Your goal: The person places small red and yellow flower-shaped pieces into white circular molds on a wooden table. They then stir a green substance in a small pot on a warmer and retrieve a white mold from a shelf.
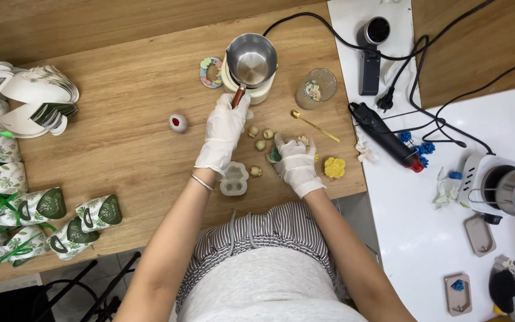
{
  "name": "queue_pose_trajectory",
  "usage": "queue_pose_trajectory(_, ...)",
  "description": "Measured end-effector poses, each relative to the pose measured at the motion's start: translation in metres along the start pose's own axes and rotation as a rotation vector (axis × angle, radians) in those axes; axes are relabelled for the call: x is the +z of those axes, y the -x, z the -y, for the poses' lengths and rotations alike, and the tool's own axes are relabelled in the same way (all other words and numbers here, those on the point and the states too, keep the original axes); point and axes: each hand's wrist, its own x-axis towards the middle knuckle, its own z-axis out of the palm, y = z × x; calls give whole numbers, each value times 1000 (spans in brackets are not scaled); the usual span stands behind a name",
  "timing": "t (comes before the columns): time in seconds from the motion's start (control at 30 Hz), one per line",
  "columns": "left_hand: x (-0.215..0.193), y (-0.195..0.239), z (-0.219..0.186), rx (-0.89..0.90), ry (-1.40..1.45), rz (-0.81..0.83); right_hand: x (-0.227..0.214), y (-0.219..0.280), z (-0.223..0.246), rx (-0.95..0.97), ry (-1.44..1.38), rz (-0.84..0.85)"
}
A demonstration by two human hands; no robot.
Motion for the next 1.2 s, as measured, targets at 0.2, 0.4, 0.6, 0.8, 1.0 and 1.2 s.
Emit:
queue_pose_trajectory(0.2, -28, 9, 40, 322, 1, -46, -154, 24, 32, -91, -499, -459)
queue_pose_trajectory(0.4, -78, 76, 21, -45, 310, -98, -221, -59, 58, -156, -398, -497)
queue_pose_trajectory(0.6, -104, 123, 80, -125, 365, -152, -180, -102, 62, -501, 62, -1103)
queue_pose_trajectory(0.8, -108, 146, 136, -233, 288, -173, -98, -59, 50, 341, -1678, -551)
queue_pose_trajectory(1.0, -110, 166, 81, -292, 60, -80, -66, -97, 74, 569, -1512, 48)
queue_pose_trajectory(1.2, -109, 180, 108, -371, 146, -96, 23, -175, 69, 623, -1778, 0)
